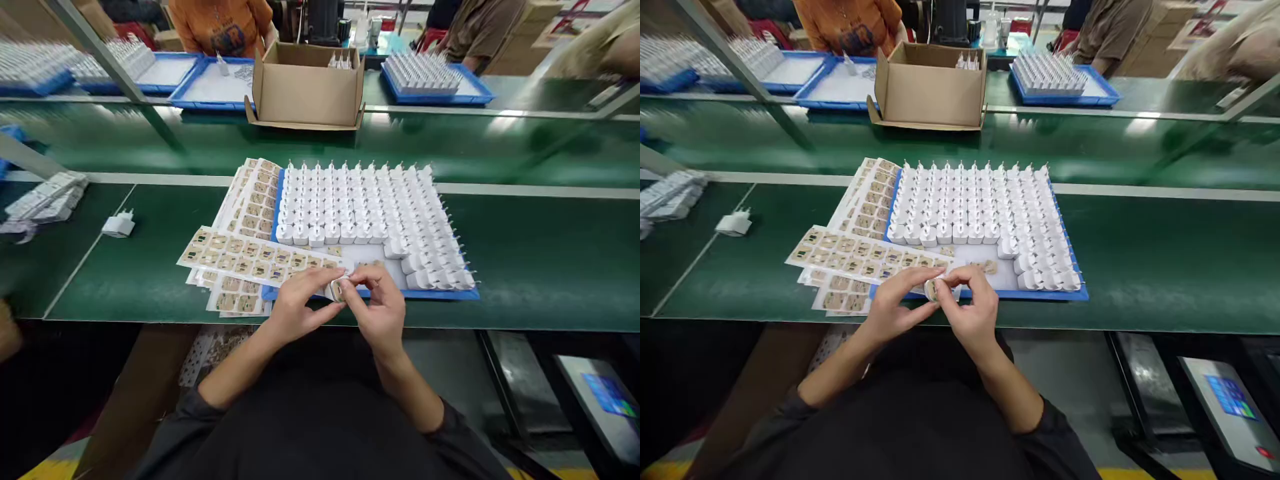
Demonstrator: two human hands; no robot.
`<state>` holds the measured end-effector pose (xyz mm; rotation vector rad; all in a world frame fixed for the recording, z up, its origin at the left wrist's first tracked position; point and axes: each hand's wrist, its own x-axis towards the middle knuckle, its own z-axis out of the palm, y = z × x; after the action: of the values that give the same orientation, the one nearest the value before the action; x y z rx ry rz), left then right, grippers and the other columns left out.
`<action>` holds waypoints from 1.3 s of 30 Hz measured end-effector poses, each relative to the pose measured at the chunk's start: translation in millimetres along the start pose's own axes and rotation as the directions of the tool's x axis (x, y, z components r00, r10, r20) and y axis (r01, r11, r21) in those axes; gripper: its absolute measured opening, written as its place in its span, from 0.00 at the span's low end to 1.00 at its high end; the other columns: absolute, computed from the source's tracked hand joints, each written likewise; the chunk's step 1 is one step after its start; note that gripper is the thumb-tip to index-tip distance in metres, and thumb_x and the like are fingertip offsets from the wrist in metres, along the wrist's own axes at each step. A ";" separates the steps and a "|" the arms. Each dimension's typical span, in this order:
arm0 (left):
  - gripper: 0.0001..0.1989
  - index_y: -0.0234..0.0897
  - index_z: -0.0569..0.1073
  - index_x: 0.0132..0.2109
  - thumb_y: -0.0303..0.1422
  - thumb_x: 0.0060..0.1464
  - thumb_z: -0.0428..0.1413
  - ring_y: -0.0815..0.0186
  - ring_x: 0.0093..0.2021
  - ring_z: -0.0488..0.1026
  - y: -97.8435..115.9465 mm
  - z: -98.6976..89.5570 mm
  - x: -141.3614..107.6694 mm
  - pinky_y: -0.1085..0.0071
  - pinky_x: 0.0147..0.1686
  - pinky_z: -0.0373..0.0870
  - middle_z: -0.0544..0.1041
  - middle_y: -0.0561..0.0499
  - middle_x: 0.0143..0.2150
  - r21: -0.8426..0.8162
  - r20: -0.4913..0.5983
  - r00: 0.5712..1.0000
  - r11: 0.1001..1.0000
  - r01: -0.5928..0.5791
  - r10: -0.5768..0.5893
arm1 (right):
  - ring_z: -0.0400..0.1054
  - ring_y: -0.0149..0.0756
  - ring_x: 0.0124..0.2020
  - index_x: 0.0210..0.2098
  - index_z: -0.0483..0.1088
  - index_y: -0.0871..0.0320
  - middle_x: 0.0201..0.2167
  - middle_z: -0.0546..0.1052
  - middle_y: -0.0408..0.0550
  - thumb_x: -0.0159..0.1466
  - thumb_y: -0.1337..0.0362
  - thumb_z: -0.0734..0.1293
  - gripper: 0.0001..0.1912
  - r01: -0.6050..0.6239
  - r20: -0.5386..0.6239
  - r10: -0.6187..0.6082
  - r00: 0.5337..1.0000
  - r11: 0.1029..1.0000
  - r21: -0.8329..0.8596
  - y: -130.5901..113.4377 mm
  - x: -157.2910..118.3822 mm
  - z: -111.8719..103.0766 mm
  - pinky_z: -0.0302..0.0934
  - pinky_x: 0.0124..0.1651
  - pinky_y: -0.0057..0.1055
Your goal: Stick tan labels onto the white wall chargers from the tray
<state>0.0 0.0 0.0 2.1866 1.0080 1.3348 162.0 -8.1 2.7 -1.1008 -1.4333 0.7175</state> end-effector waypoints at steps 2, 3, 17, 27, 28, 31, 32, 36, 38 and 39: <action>0.22 0.38 0.74 0.59 0.30 0.58 0.64 0.58 0.52 0.81 -0.7 0.0 0.8 0.65 0.55 0.77 0.83 0.41 0.52 -0.009 -0.007 1.000 1.000 -0.004 0.004 | 0.69 0.34 0.34 0.38 0.70 0.54 0.33 0.72 0.43 0.65 0.67 0.71 0.04 0.072 -0.035 -0.077 0.996 0.989 -0.128 -1.7 2.4 -1.9 0.69 0.39 0.36; 0.22 0.38 0.74 0.59 0.30 0.58 0.64 0.58 0.53 0.81 -1.2 0.2 0.9 0.65 0.55 0.77 0.83 0.41 0.53 -0.015 -0.015 1.000 1.000 -0.004 0.004 | 0.69 0.36 0.36 0.39 0.71 0.54 0.35 0.72 0.45 0.64 0.66 0.72 0.05 0.091 -0.038 -0.099 0.994 0.982 -0.166 -2.5 3.7 -3.0 0.70 0.40 0.37; 0.25 0.40 0.73 0.59 0.27 0.55 0.66 0.57 0.55 0.80 -4.3 13.3 -7.8 0.61 0.55 0.80 0.82 0.43 0.53 0.030 -0.225 0.973 0.998 -0.055 0.060 | 0.70 0.38 0.52 0.42 0.76 0.48 0.45 0.74 0.46 0.64 0.67 0.70 0.08 -0.241 0.183 0.176 0.967 0.864 0.443 8.6 5.1 2.6 0.68 0.55 0.35; 0.26 0.40 0.71 0.60 0.27 0.55 0.67 0.56 0.56 0.80 -6.7 17.7 -10.4 0.60 0.51 0.83 0.84 0.43 0.51 0.239 -0.244 0.947 0.959 -0.152 0.210 | 0.71 0.38 0.46 0.34 0.76 0.51 0.41 0.74 0.46 0.62 0.67 0.69 0.04 -0.288 0.098 0.281 0.955 0.791 0.540 0.9 1.8 16.7 0.67 0.54 0.37; 0.26 0.40 0.71 0.60 0.27 0.55 0.66 0.56 0.56 0.80 -6.8 17.6 -10.5 0.60 0.51 0.83 0.84 0.43 0.51 0.235 -0.248 0.945 0.960 -0.155 0.213 | 0.71 0.38 0.46 0.33 0.76 0.51 0.41 0.74 0.46 0.62 0.67 0.69 0.04 -0.298 0.102 0.291 0.951 0.780 0.551 0.6 2.2 16.8 0.67 0.53 0.37; 0.27 0.40 0.71 0.60 0.26 0.55 0.67 0.57 0.55 0.80 -7.1 17.0 -11.4 0.60 0.52 0.82 0.83 0.44 0.52 0.184 -0.261 0.945 0.971 -0.151 0.196 | 0.71 0.38 0.46 0.33 0.78 0.51 0.41 0.74 0.45 0.61 0.68 0.69 0.06 -0.326 0.135 0.308 0.942 0.743 0.584 1.7 3.7 15.1 0.67 0.53 0.37; 0.27 0.41 0.72 0.60 0.26 0.54 0.67 0.57 0.55 0.80 -7.2 16.7 -11.8 0.60 0.52 0.82 0.83 0.44 0.52 0.157 -0.263 0.949 0.978 -0.138 0.176 | 0.71 0.38 0.47 0.33 0.78 0.50 0.41 0.75 0.45 0.61 0.69 0.69 0.07 -0.336 0.155 0.305 0.940 0.735 0.589 2.8 4.2 13.4 0.67 0.53 0.37; 0.26 0.41 0.72 0.59 0.27 0.54 0.67 0.57 0.55 0.80 -7.2 14.6 -12.2 0.59 0.54 0.81 0.83 0.43 0.53 0.054 -0.247 0.965 0.996 -0.077 0.088 | 0.71 0.39 0.51 0.41 0.79 0.48 0.45 0.76 0.46 0.61 0.70 0.69 0.12 -0.329 0.250 0.228 0.941 0.791 0.517 7.6 7.3 2.0 0.66 0.55 0.37; 0.26 0.40 0.73 0.59 0.28 0.54 0.67 0.57 0.55 0.81 -6.7 13.6 -11.5 0.59 0.54 0.81 0.82 0.41 0.53 0.031 -0.227 0.969 0.995 -0.091 0.095 | 0.72 0.39 0.49 0.44 0.78 0.48 0.43 0.77 0.45 0.64 0.69 0.68 0.11 -0.255 0.248 0.161 0.955 0.873 0.415 8.0 10.2 -3.9 0.66 0.52 0.38; 0.26 0.39 0.73 0.59 0.27 0.54 0.67 0.56 0.55 0.81 -6.1 13.4 -11.2 0.59 0.54 0.81 0.82 0.41 0.53 0.026 -0.216 0.971 0.994 -0.102 0.106 | 0.72 0.39 0.47 0.44 0.77 0.48 0.42 0.77 0.45 0.66 0.68 0.68 0.10 -0.189 0.227 0.114 0.967 0.920 0.345 7.5 11.9 -6.3 0.66 0.51 0.38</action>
<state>6.3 -3.6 -17.0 2.1659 0.9941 1.6486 170.7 4.6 1.9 -0.8707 -1.3208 1.1859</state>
